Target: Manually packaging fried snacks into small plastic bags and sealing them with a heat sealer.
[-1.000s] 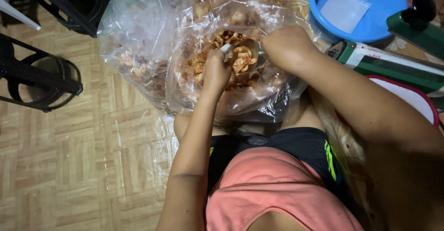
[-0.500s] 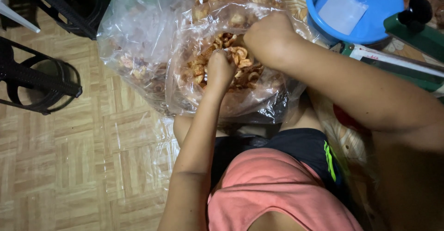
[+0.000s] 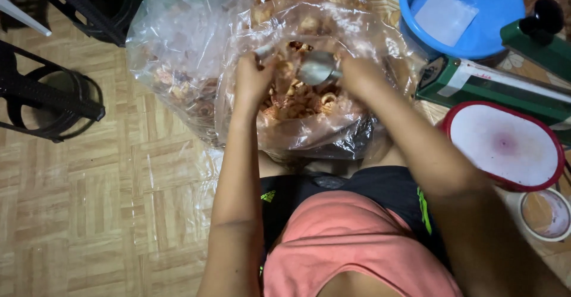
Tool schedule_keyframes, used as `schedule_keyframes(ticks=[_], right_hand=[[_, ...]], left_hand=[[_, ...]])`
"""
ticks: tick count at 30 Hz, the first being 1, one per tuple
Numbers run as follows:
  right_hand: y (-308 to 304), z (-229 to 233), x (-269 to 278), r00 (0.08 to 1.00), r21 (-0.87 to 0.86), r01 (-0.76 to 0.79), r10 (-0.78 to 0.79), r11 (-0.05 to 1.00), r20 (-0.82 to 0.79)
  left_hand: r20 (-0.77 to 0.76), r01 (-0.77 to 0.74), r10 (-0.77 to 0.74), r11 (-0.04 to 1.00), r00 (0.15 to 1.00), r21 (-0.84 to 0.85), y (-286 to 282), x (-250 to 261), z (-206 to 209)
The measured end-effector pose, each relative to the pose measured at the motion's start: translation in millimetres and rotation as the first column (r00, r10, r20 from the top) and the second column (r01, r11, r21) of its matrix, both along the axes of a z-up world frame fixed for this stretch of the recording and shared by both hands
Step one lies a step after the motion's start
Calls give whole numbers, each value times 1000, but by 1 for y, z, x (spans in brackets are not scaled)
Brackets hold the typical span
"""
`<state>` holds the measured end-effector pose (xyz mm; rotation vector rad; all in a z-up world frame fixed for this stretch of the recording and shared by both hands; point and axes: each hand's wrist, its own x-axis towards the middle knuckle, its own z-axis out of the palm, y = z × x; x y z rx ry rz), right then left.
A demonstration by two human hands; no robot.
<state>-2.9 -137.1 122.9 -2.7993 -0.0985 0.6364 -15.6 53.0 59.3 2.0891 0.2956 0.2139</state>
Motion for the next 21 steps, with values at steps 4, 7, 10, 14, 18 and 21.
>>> schedule_keyframes(ticks=[4,7,10,14,18,21], right_hand=[[-20,-80,16,977,58,-159,148,986,150],[-31,-78,14,927,655,-258,-8,710,375],[-30,-35,-3,978,819,-62,-131,570,164],[-37,-10,-22,903,894,-299,-204,335,379],[-58,13,-41,814,905,-352,-399,238,422],[-81,15,-48,768,909,-337,-485,246,417]], left_hand=[[47,24,-22,999,999,-45,-4,4,18],[74,190,-190,982,979,18,-2,11,30],[-7,408,-432,857,902,-316,-17,9,70],[396,633,-508,477,765,-609,-40,30,59],[615,737,-433,210,659,-642,-66,33,52],[533,808,-631,286,563,-515,-103,17,46]])
